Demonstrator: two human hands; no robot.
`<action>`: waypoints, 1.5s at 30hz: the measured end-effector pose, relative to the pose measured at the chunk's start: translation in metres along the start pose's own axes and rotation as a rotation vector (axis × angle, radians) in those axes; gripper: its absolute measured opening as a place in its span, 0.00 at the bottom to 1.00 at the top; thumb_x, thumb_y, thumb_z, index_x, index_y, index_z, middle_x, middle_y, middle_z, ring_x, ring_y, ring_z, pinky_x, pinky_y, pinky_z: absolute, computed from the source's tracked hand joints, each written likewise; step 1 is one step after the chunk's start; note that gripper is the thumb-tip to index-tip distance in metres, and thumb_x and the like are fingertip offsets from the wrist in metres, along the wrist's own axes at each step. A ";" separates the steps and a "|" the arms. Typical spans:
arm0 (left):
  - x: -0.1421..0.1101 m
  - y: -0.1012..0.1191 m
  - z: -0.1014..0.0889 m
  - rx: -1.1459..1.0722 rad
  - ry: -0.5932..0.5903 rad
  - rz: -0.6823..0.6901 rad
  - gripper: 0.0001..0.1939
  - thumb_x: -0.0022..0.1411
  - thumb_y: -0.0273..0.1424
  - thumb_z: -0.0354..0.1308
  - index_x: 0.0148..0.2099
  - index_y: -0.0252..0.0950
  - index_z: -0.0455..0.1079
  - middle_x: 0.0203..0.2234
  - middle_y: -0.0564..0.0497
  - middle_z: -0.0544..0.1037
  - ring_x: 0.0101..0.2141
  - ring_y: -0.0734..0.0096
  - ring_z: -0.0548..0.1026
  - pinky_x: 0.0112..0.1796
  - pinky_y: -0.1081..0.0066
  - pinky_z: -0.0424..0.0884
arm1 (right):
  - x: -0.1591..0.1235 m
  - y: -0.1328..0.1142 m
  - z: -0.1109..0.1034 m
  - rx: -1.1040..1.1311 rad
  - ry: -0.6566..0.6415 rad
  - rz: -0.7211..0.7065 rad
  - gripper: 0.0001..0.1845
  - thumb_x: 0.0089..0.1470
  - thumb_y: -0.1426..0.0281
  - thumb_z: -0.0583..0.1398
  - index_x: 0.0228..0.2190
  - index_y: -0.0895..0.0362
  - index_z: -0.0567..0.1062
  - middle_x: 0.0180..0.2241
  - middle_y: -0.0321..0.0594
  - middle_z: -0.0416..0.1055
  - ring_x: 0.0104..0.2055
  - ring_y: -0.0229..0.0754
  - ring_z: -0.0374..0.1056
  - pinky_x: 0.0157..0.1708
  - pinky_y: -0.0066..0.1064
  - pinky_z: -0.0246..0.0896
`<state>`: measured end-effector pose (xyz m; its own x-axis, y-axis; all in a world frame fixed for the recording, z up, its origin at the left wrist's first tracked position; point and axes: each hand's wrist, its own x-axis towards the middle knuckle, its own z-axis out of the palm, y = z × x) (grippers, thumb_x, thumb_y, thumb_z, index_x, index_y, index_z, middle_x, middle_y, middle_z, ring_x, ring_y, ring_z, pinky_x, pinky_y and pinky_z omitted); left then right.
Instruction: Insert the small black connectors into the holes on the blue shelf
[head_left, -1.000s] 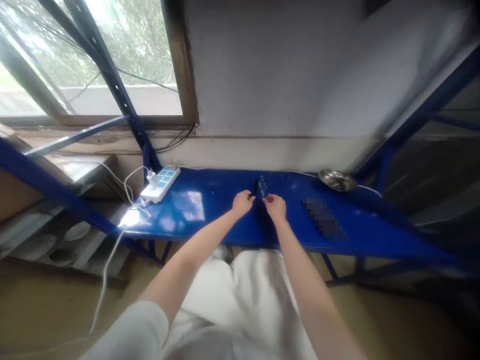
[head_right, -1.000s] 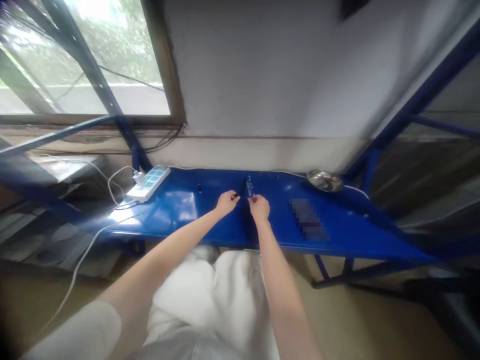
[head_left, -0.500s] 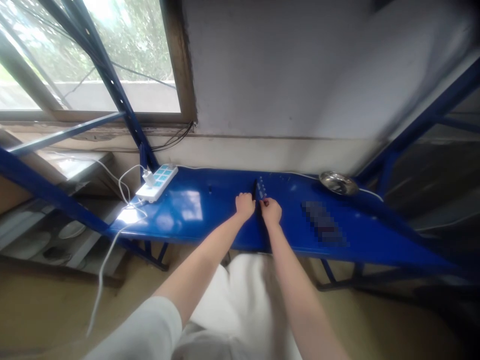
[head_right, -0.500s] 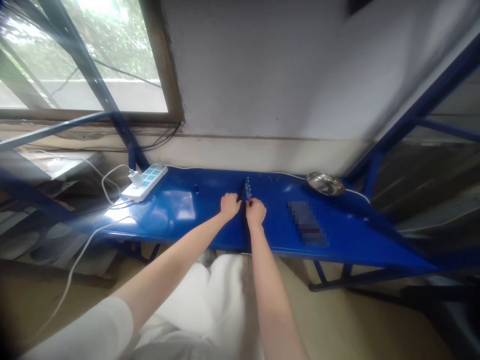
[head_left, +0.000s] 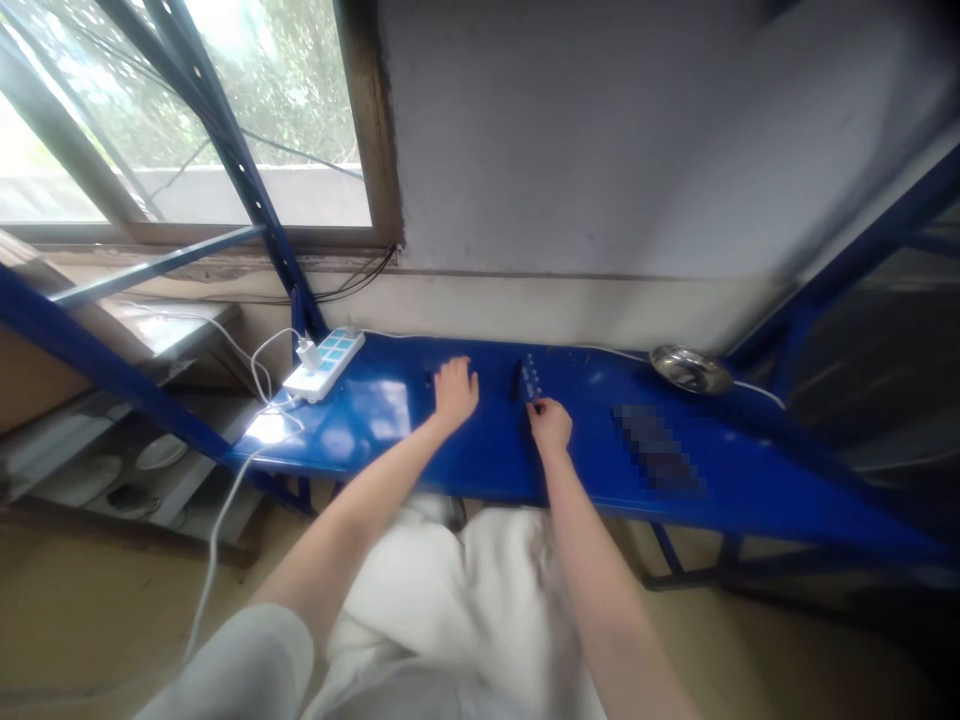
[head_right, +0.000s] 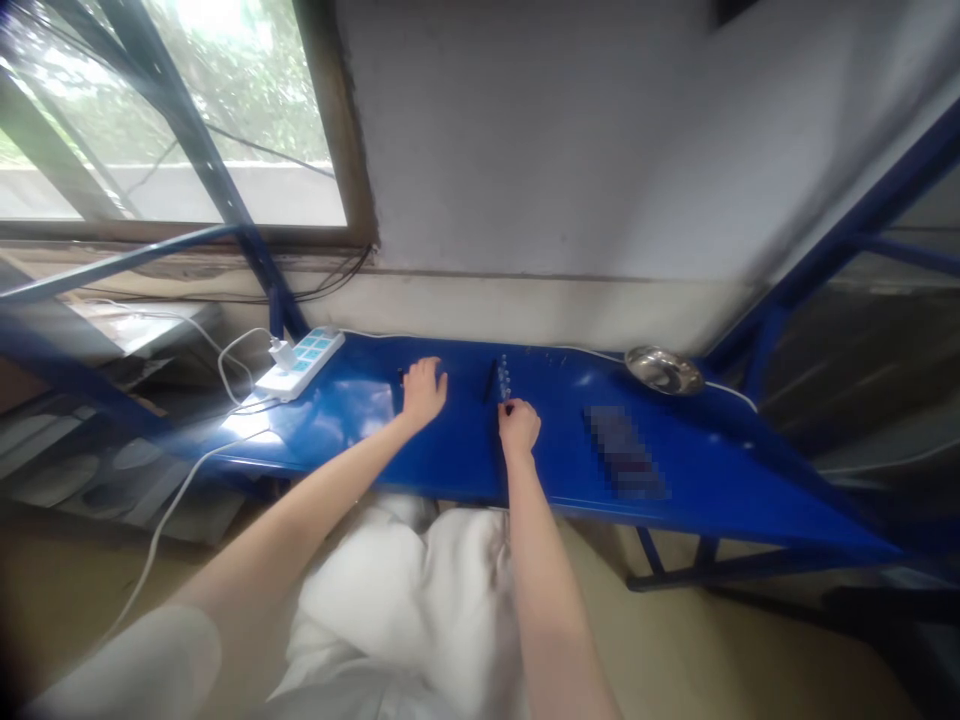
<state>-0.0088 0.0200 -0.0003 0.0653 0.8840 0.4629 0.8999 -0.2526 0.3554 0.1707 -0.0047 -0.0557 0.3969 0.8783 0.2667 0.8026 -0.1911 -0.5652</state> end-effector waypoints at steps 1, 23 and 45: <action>0.007 -0.012 -0.009 0.052 0.031 0.012 0.17 0.63 0.31 0.41 0.52 0.34 0.59 0.48 0.41 0.66 0.47 0.59 0.63 0.45 0.61 0.58 | 0.000 0.000 0.000 0.003 -0.002 -0.003 0.14 0.50 0.65 0.53 0.33 0.59 0.74 0.31 0.44 0.72 0.33 0.42 0.66 0.31 0.30 0.56; 0.011 -0.037 -0.033 -0.889 -0.309 -0.532 0.07 0.62 0.28 0.45 0.37 0.32 0.62 0.21 0.52 0.72 0.16 0.81 0.65 0.20 0.79 0.57 | -0.032 -0.053 -0.028 0.457 0.205 -0.065 0.24 0.57 0.56 0.40 0.27 0.57 0.67 0.26 0.42 0.68 0.29 0.39 0.63 0.32 0.28 0.56; -0.043 -0.006 -0.079 -1.289 -0.142 -0.394 0.13 0.50 0.33 0.59 0.38 0.32 0.66 0.23 0.53 0.72 0.17 0.84 0.65 0.20 0.79 0.60 | -0.049 -0.110 -0.048 0.459 -0.192 -0.498 0.11 0.52 0.65 0.52 0.30 0.56 0.72 0.32 0.40 0.71 0.34 0.39 0.65 0.37 0.31 0.59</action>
<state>-0.0511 -0.0477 0.0412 0.0127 0.9954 0.0954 -0.1663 -0.0920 0.9818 0.0841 -0.0474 0.0306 -0.0883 0.8833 0.4605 0.5824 0.4208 -0.6955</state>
